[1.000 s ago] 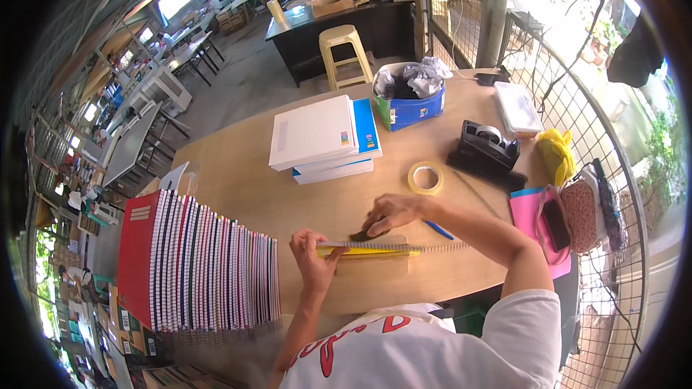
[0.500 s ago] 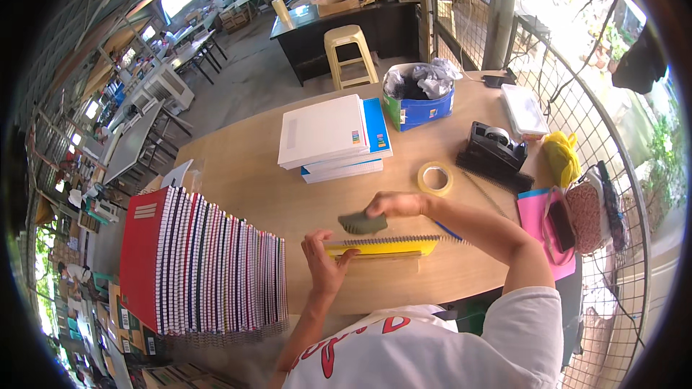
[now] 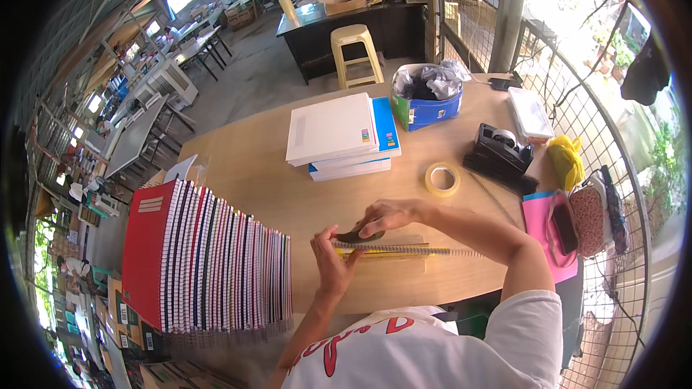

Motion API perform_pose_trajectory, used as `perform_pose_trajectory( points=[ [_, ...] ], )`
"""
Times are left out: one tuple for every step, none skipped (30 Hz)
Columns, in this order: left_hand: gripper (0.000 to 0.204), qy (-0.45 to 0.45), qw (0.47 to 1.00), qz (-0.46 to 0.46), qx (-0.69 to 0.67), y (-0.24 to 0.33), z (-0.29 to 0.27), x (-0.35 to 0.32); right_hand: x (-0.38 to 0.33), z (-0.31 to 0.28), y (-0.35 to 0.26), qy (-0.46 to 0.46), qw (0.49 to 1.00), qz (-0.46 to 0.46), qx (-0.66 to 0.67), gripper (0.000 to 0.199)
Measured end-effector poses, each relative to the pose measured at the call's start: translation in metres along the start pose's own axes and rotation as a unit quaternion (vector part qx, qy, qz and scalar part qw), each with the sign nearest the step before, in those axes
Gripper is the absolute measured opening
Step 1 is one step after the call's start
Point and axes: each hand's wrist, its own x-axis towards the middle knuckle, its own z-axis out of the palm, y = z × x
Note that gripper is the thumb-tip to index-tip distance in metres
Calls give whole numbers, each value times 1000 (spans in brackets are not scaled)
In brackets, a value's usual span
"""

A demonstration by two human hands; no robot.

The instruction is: The person finishes spiral notebooks by using pliers to bend the ends of the wire spirals and then places the finished notebooks onto a large stack.

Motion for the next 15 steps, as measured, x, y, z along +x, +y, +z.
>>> perform_pose_trajectory(
  points=[
    [70,-3,1000,-6,-9,1,-3,-1,0,2,1,-2,1000,-1,3,59],
    [70,2,1000,-5,-6,-10,-5,-4,-1,-1,-4,26,998,-2,53,59],
    [61,37,976,-96,-190,-30,-8,-12,-2,-4,-9,54,993,-3,103,60],
    [52,71,909,-184,-366,-46,-10,-18,-2,0,-15,8,947,-47,317,59],
    [52,73,908,-186,-368,-54,-10,-20,1,0,-16,6,947,-44,317,59],
    [43,43,902,-198,-382,-62,-11,-23,5,-1,-17,15,987,-40,155,59],
    [35,13,896,-209,-392,-64,-14,-23,9,-4,-19,24,999,-39,-11,59],
    [35,14,896,-209,-391,-65,-15,-23,7,-6,-22,22,999,-40,-11,59],
    [28,12,901,-203,-383,-66,-14,-22,2,-8,-24,31,993,-37,112,60],
    [21,11,906,-194,-377,-65,-14,-19,-1,-11,-27,39,972,-33,231,61],
    [21,14,906,-193,-377,-66,-14,-17,1,-11,-26,37,972,-33,228,61],
    [21,8,899,-197,-392,-66,-14,-15,5,-9,-24,46,988,-37,141,62],
    [20,1,891,-203,-407,-67,-15,-16,7,-6,-29,54,996,-39,55,62],
    [20,3,890,-205,-407,-68,-16,-15,6,-7,-32,51,996,-39,55,62],
    [20,-5,893,-204,-401,-69,-16,-14,3,-11,-35,36,999,28,28,63]
  ],
)
